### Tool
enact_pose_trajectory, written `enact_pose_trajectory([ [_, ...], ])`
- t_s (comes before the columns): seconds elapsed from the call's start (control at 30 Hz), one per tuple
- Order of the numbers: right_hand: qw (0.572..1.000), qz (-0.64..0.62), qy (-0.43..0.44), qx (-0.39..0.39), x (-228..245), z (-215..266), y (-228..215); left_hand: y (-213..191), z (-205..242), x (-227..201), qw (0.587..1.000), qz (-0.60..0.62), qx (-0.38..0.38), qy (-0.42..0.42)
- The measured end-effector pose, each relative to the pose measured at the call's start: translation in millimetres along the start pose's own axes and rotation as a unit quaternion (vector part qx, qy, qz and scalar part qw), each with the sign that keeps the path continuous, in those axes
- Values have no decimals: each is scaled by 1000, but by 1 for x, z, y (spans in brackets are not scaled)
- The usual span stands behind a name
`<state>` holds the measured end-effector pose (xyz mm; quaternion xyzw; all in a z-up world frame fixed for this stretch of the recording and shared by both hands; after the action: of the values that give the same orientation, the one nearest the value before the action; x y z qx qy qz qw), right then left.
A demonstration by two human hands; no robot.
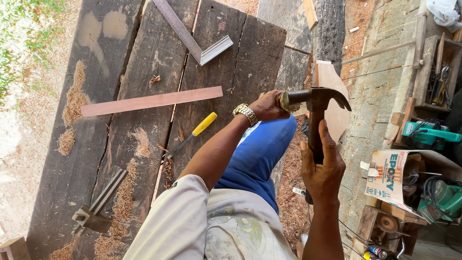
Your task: The person sits on a wooden workbench holding a small yellow object in one hand and a claw hammer in the other, repeatedly striking the object with the hammer. They continue this hammering action over their lap for most of the episode, then set the hammer down.
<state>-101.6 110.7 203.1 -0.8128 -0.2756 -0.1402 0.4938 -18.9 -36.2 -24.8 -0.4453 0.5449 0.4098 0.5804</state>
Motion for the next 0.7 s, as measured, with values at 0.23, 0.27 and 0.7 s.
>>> enact_pose_trajectory([
  [0.23,1000,14,-1,-5,1,-1,-4,-1,9,-7,1000,-9,-10,27],
  [0.27,1000,16,-2,-8,2,-1,-5,-1,10,-7,1000,-4,-9,25],
  [0.7,1000,23,-2,-15,-25,18,12,-3,15,-18,999,-17,5,44],
])
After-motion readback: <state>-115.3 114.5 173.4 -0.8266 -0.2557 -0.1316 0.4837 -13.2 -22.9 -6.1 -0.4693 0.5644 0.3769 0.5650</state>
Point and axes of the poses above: each hand's wrist, its own z-axis away from the middle knuckle, its own y-axis out of the palm, x = y × z, the point moved 8 cm from there along -z, towards the middle knuckle, and after that the axes turned 13 degrees about -x, right-handed, at the moved point
